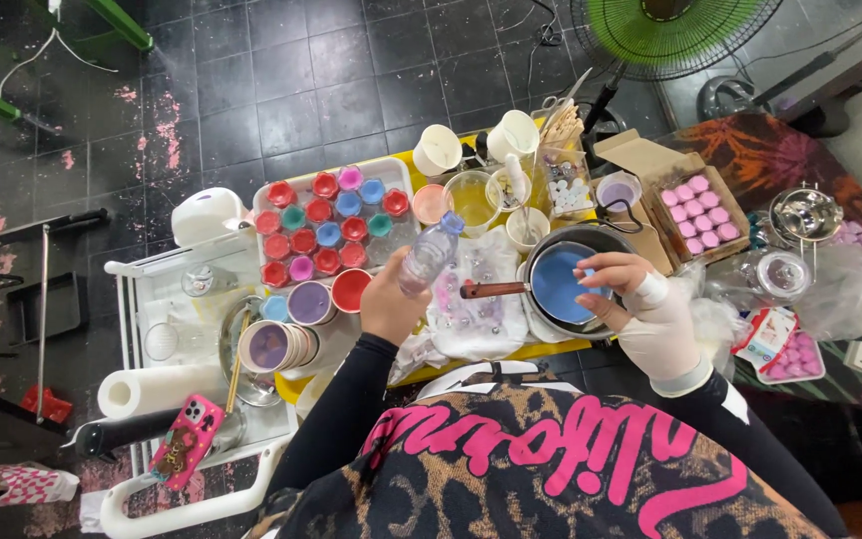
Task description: Adding fragrance oil to a pot of melted blue wax and stirring it with a spoon.
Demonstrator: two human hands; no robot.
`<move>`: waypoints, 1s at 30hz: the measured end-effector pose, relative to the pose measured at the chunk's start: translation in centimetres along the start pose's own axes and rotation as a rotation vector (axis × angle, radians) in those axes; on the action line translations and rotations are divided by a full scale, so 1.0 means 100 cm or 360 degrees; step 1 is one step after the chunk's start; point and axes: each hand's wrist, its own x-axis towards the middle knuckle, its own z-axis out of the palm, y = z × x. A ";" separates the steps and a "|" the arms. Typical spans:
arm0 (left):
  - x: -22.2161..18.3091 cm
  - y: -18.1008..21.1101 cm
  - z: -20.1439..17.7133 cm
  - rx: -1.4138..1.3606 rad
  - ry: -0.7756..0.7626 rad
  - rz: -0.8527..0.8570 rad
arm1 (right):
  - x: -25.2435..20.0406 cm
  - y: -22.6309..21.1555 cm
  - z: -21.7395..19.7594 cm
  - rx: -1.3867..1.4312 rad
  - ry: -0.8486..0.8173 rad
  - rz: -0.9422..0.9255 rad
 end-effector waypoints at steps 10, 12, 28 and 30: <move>0.026 0.008 0.001 0.0387 -0.0227 -0.0295 | -0.018 0.020 0.003 -0.0113 0.0093 0.0113; 0.027 0.006 0.000 0.0485 -0.0224 -0.0216 | -0.019 0.021 0.006 -0.0077 0.0085 0.0210; 0.036 0.026 -0.023 0.0888 -0.0303 -0.0123 | -0.021 0.024 0.007 -0.0118 0.0028 0.0175; 0.038 0.026 -0.024 0.0973 -0.0298 -0.0105 | -0.023 0.026 0.007 0.0015 0.0043 0.0172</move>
